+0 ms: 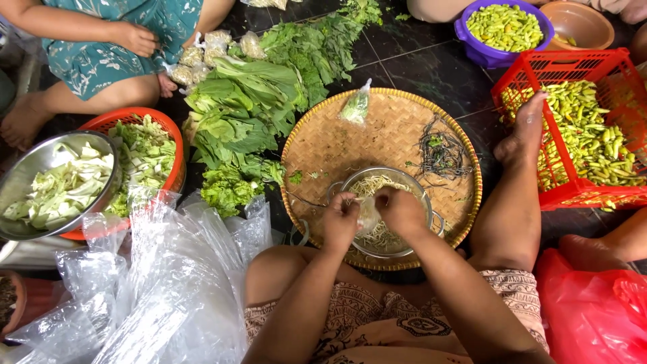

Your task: A person is manually bagging bean sprouts into small clear plastic bags while sitting on the floor.

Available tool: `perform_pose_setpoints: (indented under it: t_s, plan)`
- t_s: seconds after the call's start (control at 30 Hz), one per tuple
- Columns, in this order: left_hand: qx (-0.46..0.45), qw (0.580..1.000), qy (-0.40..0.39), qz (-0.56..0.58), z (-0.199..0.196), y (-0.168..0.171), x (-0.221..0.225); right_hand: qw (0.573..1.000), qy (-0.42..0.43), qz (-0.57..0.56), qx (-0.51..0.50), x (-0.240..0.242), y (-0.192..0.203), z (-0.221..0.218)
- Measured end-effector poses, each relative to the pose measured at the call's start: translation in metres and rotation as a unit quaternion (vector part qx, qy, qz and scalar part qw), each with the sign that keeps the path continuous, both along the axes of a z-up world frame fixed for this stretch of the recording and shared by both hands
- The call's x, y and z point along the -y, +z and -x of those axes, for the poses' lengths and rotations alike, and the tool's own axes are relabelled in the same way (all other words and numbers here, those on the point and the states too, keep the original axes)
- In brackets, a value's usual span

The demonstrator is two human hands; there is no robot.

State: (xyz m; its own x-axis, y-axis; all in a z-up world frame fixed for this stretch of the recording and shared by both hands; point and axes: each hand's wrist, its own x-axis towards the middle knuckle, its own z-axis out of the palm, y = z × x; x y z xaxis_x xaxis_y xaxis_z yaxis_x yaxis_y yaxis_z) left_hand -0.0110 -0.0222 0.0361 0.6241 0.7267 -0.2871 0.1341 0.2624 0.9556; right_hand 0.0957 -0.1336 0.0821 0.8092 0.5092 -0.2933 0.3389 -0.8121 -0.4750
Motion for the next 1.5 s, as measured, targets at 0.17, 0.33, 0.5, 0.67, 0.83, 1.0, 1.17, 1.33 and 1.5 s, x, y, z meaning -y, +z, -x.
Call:
perform_pose_setpoints:
  t_s: [0.17, 0.33, 0.5, 0.67, 0.83, 1.0, 1.17, 1.33, 1.5]
  plan:
    - [0.019, 0.999, -0.031, -0.018, -0.004, 0.033, -0.003, 0.995, 0.027, -0.045, 0.087, 0.005, 0.042, -0.011]
    - [0.019, 0.999, -0.032, -0.002, -0.006, 0.048, 0.005, 0.993, 0.038, -0.112, -0.02, 0.009, 0.068, -0.006]
    - [-0.047, 0.973, -0.092, -0.208, -0.015, 0.005, -0.001, 0.996, 0.053, -0.047, 0.047, 0.019, 0.013, -0.029]
    - [-0.069, 0.957, -0.123, -0.253, 0.003, 0.064, 0.005, 0.994, 0.056, -0.089, 0.031, 0.024, 0.072, -0.006]
    - [0.015, 0.924, -0.083, -0.373, -0.001, 0.089, 0.009, 0.985, 0.061, -0.154, 0.056, 0.03, 0.108, -0.008]
    - [0.022, 0.968, -0.119, -0.22, -0.002, 0.108, -0.007, 0.959, 0.089, -0.269, 0.026, 0.041, 0.119, -0.004]
    - [0.114, 0.973, -0.147, -0.134, -0.001, 0.108, -0.002, 0.959, 0.179, -0.221, -0.003, 0.03, 0.111, 0.009]
    - [0.121, 0.968, -0.078, -0.204, 0.017, 0.108, -0.006, 0.941, 0.044, -0.266, 0.207, 0.034, 0.095, -0.016]
    - [0.057, 0.938, -0.253, -0.231, 0.025, 0.115, -0.007, 0.948, 0.093, -0.277, 0.128, 0.035, 0.121, -0.006]
